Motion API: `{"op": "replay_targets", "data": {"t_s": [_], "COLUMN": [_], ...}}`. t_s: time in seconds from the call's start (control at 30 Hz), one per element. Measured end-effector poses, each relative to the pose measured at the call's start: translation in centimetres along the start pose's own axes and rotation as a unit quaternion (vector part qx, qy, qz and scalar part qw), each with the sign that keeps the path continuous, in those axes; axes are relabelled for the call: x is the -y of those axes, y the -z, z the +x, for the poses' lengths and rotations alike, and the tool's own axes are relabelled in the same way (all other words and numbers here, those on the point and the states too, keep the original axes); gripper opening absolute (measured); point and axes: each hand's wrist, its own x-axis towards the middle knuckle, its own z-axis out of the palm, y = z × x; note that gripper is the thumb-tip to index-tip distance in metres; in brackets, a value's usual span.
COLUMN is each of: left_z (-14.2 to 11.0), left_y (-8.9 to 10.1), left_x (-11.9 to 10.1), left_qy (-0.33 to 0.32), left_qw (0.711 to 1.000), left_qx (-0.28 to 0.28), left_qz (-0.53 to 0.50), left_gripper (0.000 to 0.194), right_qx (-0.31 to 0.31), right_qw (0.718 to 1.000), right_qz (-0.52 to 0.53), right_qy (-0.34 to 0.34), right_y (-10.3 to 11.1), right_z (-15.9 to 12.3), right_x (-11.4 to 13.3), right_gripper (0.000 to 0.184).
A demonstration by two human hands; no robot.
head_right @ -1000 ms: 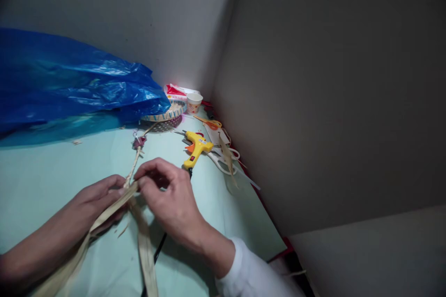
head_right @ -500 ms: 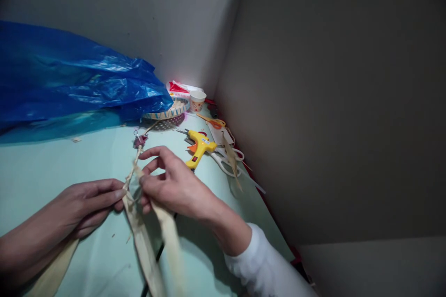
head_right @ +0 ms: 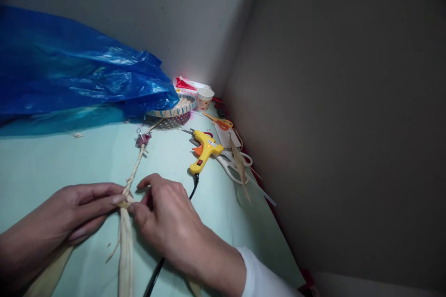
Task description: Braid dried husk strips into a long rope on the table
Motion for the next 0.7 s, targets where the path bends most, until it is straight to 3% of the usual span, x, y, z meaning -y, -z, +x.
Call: {"op": "replay_targets", "data": {"t_s": [0.23, 0.47, 0.7], "left_z": [0.2, 0.4, 0.3], "left_y": [0.4, 0.7, 0.6], "left_x": [0.7, 1.5, 1.5], "left_qy": [-0.009, -0.056, -0.071], "left_qw": [1.0, 0.998, 0.997], "left_qx": [-0.003, -0.015, -0.017], "left_qz": [0.007, -0.01, 0.005], "left_gripper": [0.051, 0.033, 0.029], "right_qx": [-0.001, -0.002, -0.019], "right_qw": [0.997, 0.994, 0.99], "right_qz": [-0.076, -0.11, -0.138], "right_qy": [0.012, 0.012, 0.014], "right_y": [-0.2, 0.2, -0.1], "right_z": [0.3, 0.3, 0.6], "right_x": [-0.3, 0.3, 0.2], "right_gripper": [0.017, 0.015, 0.014]}}
